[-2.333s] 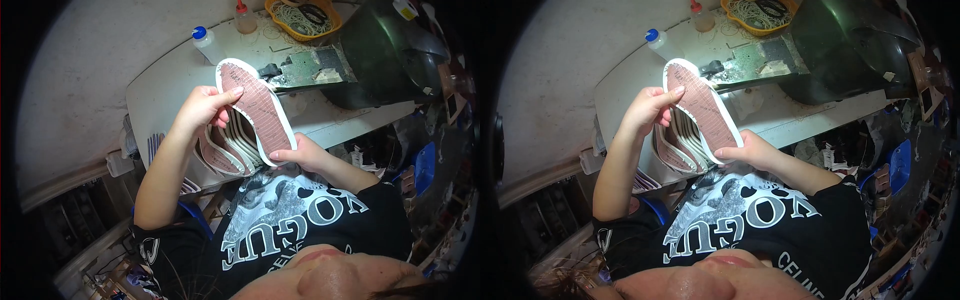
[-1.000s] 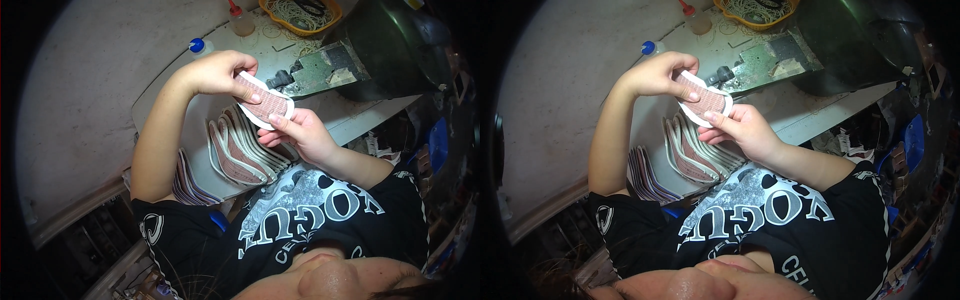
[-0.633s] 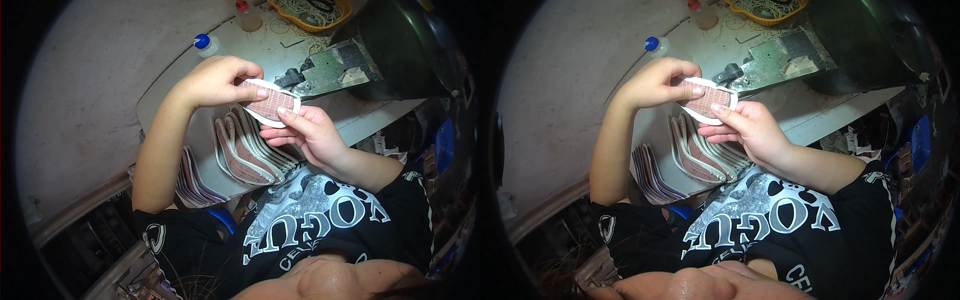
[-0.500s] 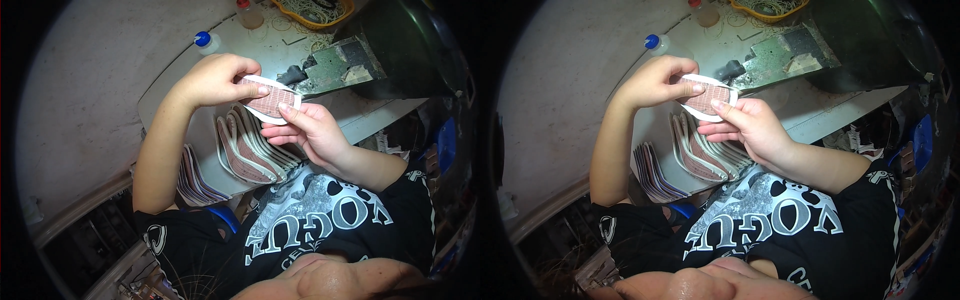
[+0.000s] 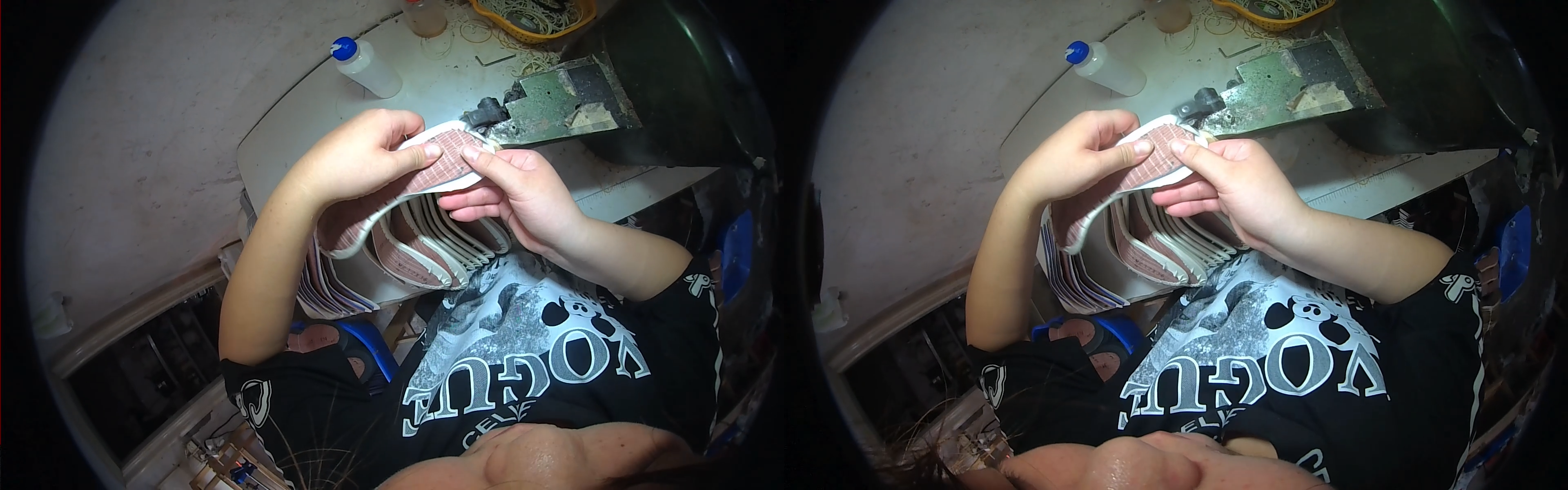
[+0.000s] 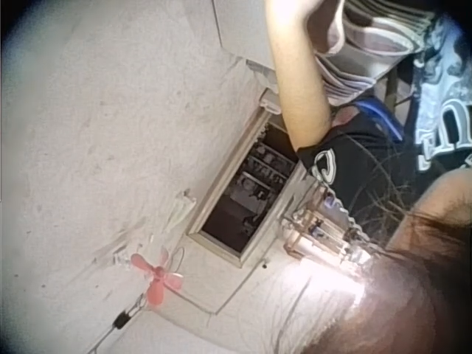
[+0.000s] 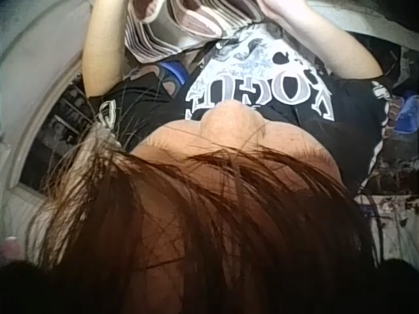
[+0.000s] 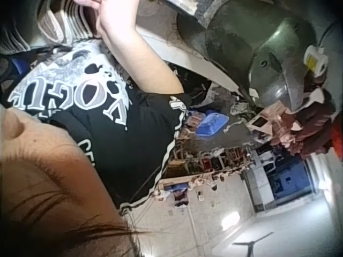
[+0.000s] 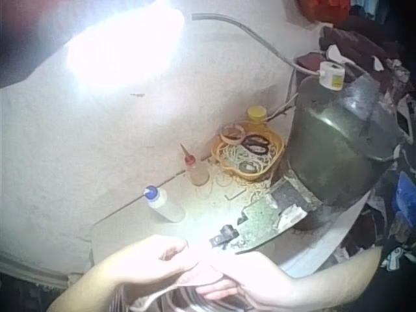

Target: The recorder is inspecting and applying adhesive to shoe insoles at a manufacturing workstation.

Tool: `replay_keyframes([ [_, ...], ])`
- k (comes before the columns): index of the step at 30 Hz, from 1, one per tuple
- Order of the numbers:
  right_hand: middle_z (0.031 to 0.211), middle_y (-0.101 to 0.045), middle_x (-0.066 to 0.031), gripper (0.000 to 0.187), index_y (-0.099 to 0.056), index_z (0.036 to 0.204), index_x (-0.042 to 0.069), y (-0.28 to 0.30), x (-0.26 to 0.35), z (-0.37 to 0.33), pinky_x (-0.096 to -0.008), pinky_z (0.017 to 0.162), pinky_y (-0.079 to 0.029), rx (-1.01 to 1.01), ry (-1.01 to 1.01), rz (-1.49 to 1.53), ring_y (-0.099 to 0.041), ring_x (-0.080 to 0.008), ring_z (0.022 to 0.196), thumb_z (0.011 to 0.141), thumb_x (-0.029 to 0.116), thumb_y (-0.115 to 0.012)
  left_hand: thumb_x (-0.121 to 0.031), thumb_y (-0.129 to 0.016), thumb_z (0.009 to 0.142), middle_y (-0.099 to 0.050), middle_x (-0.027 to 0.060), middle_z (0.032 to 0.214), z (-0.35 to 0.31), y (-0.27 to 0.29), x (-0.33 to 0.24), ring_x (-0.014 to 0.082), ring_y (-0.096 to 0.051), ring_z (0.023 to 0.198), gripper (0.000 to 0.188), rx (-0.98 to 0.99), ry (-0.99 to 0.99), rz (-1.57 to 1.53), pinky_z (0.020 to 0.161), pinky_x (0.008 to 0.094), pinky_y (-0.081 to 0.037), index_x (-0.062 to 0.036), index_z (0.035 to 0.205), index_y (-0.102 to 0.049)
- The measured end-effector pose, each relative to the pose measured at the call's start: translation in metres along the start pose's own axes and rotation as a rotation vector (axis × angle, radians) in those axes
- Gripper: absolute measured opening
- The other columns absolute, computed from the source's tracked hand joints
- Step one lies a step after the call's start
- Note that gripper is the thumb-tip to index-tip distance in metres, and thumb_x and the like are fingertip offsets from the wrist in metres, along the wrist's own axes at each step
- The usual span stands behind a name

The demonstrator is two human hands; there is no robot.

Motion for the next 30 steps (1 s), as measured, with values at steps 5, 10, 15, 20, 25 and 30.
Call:
replay_keyframes([
  [5, 0.097, -0.066, -0.0156, 0.033, -0.06, 0.103, -0.006, 0.001, 0.006, -0.001, -0.0263, 0.07, -0.057, 0.005, -0.027, -0.069, -0.069, -0.0212, 0.082, 0.094, 0.025, -0.055, -0.027, -0.06, 0.092, -0.055, -0.0044, 0.066, -0.004, -0.015, 0.007, 0.0027, -0.046, 0.057, 0.029, 0.051, 0.123, -0.201, 0.05, 0.0205, -0.038, -0.0002, 0.081, -0.059],
  [10, 0.093, -0.068, -0.0143, 0.031, -0.061, 0.099, -0.005, 0.003, 0.01, -0.002, -0.0256, 0.069, -0.057, 0.001, -0.082, -0.134, -0.069, -0.0185, 0.078, 0.092, 0.025, -0.056, -0.031, -0.06, 0.092, -0.057, -0.0026, 0.063, -0.008, -0.023, 0.006, 0.0034, -0.048, 0.052, 0.032, 0.048, 0.178, -0.296, 0.046, 0.0201, -0.038, -0.0015, 0.08, -0.061],
  [15, 0.087, -0.069, -0.0126, 0.031, -0.064, 0.093, -0.004, 0.01, 0.009, -0.008, -0.0224, 0.064, -0.055, 0.014, -0.139, -0.234, -0.069, -0.0155, 0.072, 0.09, 0.026, -0.058, -0.037, -0.059, 0.091, -0.059, 0.0014, 0.059, -0.018, -0.041, -0.002, 0.0081, -0.054, 0.045, 0.036, -0.002, 0.322, -0.42, 0.041, 0.021, -0.042, -0.0031, 0.079, -0.063],
  [20, 0.087, -0.069, -0.0124, 0.031, -0.064, 0.093, -0.004, 0.011, 0.009, -0.006, -0.0235, 0.066, -0.055, 0.033, -0.132, -0.255, -0.068, -0.0152, 0.071, 0.09, 0.026, -0.06, -0.036, -0.059, 0.092, -0.06, 0.0015, 0.059, -0.018, -0.043, 0.002, 0.008, -0.054, 0.046, 0.036, -0.041, 0.32, -0.424, 0.042, 0.0206, -0.043, -0.0031, 0.08, -0.064],
  [25, 0.087, -0.068, -0.0121, 0.03, -0.063, 0.093, -0.004, 0.009, 0.007, -0.004, -0.0239, 0.065, -0.055, 0.011, -0.08, -0.216, -0.067, -0.0147, 0.071, 0.09, 0.025, -0.059, -0.036, -0.059, 0.091, -0.059, 0.001, 0.059, -0.017, -0.041, 0.01, 0.0077, -0.054, 0.045, 0.035, -0.038, 0.287, -0.427, 0.042, 0.0212, -0.043, -0.0039, 0.08, -0.064],
  [30, 0.087, -0.068, -0.012, 0.03, -0.063, 0.093, -0.004, 0.008, 0.008, -0.002, -0.0234, 0.064, -0.055, 0.001, -0.059, -0.23, -0.067, -0.0142, 0.07, 0.09, 0.025, -0.058, -0.037, -0.06, 0.091, -0.058, -0.0002, 0.059, -0.015, -0.039, 0.012, 0.0065, -0.051, 0.045, 0.034, -0.074, 0.268, -0.412, 0.041, 0.0209, -0.04, -0.0047, 0.081, -0.065],
])
Point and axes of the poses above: each hand's wrist, its own z-axis towards the middle knuckle, its own y-axis out of the back of the hand, x = y × z, the point moved 9 cm from there along z, towards the middle knuckle
